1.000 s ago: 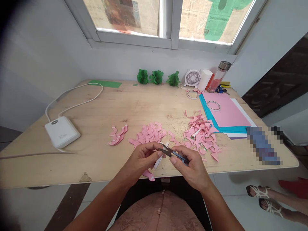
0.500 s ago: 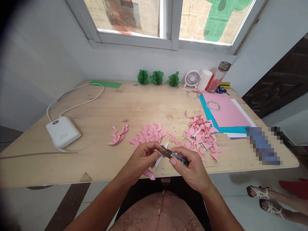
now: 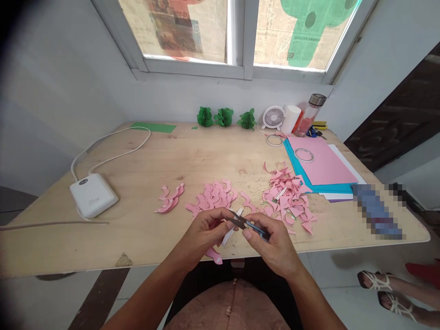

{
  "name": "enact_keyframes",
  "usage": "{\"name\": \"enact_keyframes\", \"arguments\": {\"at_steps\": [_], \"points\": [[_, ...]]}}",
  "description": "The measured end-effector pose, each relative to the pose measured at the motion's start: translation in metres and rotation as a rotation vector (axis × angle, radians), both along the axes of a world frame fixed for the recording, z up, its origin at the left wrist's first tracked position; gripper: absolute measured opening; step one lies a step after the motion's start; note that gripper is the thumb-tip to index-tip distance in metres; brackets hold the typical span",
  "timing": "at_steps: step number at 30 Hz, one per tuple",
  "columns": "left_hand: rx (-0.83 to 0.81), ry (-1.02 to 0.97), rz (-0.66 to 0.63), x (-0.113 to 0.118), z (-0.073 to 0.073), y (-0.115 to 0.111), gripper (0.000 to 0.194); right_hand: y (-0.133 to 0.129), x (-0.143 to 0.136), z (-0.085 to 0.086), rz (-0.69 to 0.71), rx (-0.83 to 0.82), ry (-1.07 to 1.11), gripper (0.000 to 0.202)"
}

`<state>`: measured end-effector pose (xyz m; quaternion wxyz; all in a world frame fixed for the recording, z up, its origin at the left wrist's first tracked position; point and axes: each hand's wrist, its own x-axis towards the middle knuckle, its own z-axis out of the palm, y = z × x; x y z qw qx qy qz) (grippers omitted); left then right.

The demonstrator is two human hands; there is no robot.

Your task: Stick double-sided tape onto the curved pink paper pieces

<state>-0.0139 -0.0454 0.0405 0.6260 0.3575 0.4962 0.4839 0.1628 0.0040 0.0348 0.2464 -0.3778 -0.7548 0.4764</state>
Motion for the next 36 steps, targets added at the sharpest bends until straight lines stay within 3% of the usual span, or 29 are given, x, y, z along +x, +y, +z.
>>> {"name": "enact_keyframes", "arguments": {"at_steps": [6, 17, 28, 36], "points": [[0.025, -0.001, 0.021, 0.002, 0.005, -0.002, 0.02, 0.0, 0.001, 0.0, 0.016, -0.026, 0.005, 0.028], [0.054, 0.03, -0.007, 0.0, -0.004, -0.002, 0.024, -0.002, 0.003, 0.001, -0.012, -0.015, 0.025, 0.027], [0.04, 0.007, 0.013, 0.003, 0.008, -0.003, 0.023, -0.004, 0.004, 0.003, 0.009, -0.082, 0.055, 0.028], [0.03, 0.018, 0.002, 0.002, 0.004, -0.002, 0.026, -0.004, 0.005, 0.002, -0.025, -0.058, 0.042, 0.03]]}}
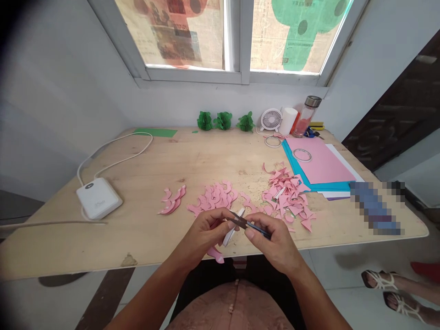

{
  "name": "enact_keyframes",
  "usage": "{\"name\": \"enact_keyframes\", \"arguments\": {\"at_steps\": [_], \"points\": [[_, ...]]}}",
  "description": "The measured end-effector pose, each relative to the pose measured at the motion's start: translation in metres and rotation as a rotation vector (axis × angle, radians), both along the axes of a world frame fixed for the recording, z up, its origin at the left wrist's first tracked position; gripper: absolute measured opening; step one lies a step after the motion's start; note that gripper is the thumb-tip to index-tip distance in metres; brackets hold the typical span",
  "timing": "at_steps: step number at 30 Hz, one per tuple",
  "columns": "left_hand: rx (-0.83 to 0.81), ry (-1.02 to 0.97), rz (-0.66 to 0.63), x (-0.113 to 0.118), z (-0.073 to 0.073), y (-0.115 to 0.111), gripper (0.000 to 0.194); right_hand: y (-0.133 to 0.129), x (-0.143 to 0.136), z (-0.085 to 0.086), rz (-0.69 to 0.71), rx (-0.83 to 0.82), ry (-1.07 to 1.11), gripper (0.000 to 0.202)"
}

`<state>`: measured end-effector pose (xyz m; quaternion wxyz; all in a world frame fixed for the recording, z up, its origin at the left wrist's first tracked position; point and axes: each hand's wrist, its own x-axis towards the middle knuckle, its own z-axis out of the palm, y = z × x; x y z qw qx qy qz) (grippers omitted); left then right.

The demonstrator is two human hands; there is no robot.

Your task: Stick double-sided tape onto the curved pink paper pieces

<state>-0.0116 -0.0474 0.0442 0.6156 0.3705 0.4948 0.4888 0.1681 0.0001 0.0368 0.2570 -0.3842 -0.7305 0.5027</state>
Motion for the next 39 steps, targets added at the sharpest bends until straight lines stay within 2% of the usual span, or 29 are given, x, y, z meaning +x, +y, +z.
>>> {"name": "enact_keyframes", "arguments": {"at_steps": [5, 12, 18, 31, 39], "points": [[0.022, 0.001, -0.01, -0.0004, -0.0025, -0.0003, 0.028, -0.0003, 0.001, -0.0017, -0.019, -0.005, 0.005, 0.03], [0.001, 0.0, -0.019, -0.0004, 0.0021, -0.0018, 0.024, 0.0001, 0.001, 0.0, -0.046, -0.001, 0.006, 0.027], [0.054, 0.005, -0.034, -0.0038, 0.0009, -0.0031, 0.024, -0.0003, 0.0004, 0.0013, -0.051, -0.004, 0.009, 0.027], [0.033, 0.056, -0.028, -0.0054, -0.0013, -0.0049, 0.022, -0.0015, -0.0006, 0.0012, -0.051, -0.051, 0.037, 0.025], [0.008, 0.016, -0.006, -0.003, 0.0007, -0.0037, 0.019, -0.0031, 0.001, -0.0029, -0.053, -0.08, 0.038, 0.025]]}}
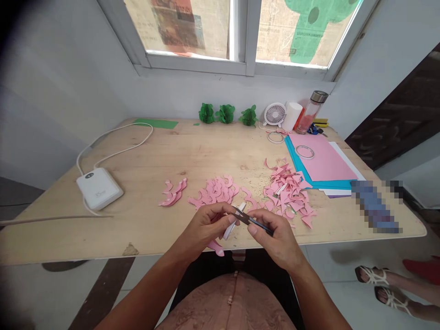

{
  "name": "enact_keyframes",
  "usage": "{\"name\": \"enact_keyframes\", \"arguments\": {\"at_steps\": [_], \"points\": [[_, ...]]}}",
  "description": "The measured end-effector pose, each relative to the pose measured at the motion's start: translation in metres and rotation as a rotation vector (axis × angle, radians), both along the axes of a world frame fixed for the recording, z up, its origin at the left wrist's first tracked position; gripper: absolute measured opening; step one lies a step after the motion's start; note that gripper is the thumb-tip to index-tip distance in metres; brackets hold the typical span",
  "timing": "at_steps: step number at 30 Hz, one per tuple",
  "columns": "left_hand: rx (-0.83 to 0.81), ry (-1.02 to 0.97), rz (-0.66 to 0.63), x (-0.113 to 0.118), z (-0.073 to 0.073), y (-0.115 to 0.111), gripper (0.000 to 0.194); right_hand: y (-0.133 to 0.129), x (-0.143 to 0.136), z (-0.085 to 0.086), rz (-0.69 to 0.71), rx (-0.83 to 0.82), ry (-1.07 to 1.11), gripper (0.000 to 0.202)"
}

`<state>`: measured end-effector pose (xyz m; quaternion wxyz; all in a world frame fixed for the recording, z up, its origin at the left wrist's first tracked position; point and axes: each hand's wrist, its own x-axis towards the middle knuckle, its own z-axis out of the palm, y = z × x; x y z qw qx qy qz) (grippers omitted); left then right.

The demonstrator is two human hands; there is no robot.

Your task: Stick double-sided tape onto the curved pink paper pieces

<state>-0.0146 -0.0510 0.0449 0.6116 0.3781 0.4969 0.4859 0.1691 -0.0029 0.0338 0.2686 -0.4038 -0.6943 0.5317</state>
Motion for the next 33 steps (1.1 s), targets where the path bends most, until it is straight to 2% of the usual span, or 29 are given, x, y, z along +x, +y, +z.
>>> {"name": "enact_keyframes", "arguments": {"at_steps": [8, 18, 33], "points": [[0.033, 0.003, 0.007, -0.0009, -0.0063, 0.0013, 0.022, 0.0007, -0.0003, -0.0006, -0.005, 0.006, 0.012, 0.026], [0.098, -0.006, -0.001, -0.0022, -0.0063, 0.0006, 0.025, 0.0007, -0.0011, 0.0016, -0.008, 0.022, 0.019, 0.024], [0.046, 0.01, 0.042, -0.0047, -0.0035, -0.0018, 0.021, -0.0006, -0.0027, 0.0017, 0.001, 0.005, 0.021, 0.026]]}}
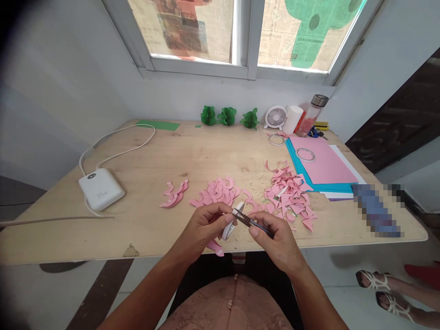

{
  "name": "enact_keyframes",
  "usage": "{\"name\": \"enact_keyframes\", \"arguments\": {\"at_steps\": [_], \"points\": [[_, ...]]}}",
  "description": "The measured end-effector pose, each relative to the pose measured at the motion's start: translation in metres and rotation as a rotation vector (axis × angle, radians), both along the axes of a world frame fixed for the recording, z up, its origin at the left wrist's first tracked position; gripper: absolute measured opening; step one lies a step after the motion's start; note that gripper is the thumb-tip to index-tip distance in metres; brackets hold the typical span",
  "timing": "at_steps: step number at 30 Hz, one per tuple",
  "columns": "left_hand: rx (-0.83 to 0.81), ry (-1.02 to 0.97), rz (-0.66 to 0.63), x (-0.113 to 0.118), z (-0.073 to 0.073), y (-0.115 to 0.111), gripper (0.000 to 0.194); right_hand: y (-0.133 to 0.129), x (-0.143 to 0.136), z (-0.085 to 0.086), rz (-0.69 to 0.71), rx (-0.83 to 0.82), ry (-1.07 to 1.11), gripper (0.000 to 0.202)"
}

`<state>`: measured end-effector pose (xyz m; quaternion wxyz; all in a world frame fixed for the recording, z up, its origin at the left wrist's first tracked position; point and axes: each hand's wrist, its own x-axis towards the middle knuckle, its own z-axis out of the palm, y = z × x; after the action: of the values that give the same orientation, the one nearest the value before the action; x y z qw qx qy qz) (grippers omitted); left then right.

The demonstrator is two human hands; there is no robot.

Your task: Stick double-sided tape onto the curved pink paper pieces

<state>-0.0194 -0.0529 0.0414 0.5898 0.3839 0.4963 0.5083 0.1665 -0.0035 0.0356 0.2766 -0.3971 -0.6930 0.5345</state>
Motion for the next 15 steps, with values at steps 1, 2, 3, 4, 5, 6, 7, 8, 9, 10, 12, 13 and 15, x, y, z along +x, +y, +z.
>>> {"name": "enact_keyframes", "arguments": {"at_steps": [1, 2, 3, 4, 5, 6, 7, 8, 9, 10, 12, 13, 15], "points": [[0.005, -0.002, 0.002, 0.0, 0.0, 0.0, 0.021, -0.0003, 0.0, -0.0004, 0.004, -0.01, -0.004, 0.027], [0.011, -0.003, 0.003, 0.0002, -0.0001, -0.0001, 0.022, -0.0005, 0.0, -0.0006, 0.007, -0.017, -0.008, 0.029], [0.016, -0.001, 0.002, 0.0005, -0.0003, -0.0001, 0.023, -0.0008, -0.0002, -0.0007, 0.009, -0.021, -0.011, 0.03], [0.021, 0.001, 0.0, 0.0009, -0.0005, 0.0, 0.024, -0.001, -0.0006, -0.0005, 0.01, -0.02, -0.013, 0.031], [0.028, 0.0, -0.003, 0.0015, -0.0008, 0.0001, 0.025, -0.0012, -0.001, -0.0001, 0.011, -0.013, -0.014, 0.031], [0.035, -0.004, -0.006, 0.0022, -0.0011, 0.0002, 0.025, -0.0013, -0.0016, 0.0004, 0.013, -0.003, -0.015, 0.031], [0.042, -0.011, -0.01, 0.0028, -0.0011, 0.0003, 0.026, -0.0013, -0.0021, 0.0009, 0.015, 0.008, -0.014, 0.031], [0.048, -0.02, -0.014, 0.0035, -0.001, 0.0003, 0.026, -0.0012, -0.0025, 0.0014, 0.018, 0.016, -0.012, 0.03], [0.051, -0.029, -0.017, 0.004, -0.0005, 0.0004, 0.026, -0.0011, -0.0029, 0.0017, 0.023, 0.018, -0.01, 0.029], [0.052, -0.034, -0.018, 0.0045, 0.0002, 0.0004, 0.026, -0.001, -0.0031, 0.0018, 0.026, 0.017, -0.008, 0.028], [0.047, -0.032, -0.015, 0.0049, 0.0021, 0.0003, 0.025, -0.0009, -0.0032, 0.0016, 0.028, 0.005, -0.005, 0.028], [0.046, -0.027, -0.012, 0.005, 0.003, 0.0002, 0.025, -0.0008, -0.0031, 0.0014, 0.029, -0.001, -0.004, 0.028], [0.04, -0.018, -0.011, 0.0051, 0.0044, 0.0, 0.024, -0.0008, -0.0029, 0.0008, 0.032, -0.012, 0.0, 0.028]]}}
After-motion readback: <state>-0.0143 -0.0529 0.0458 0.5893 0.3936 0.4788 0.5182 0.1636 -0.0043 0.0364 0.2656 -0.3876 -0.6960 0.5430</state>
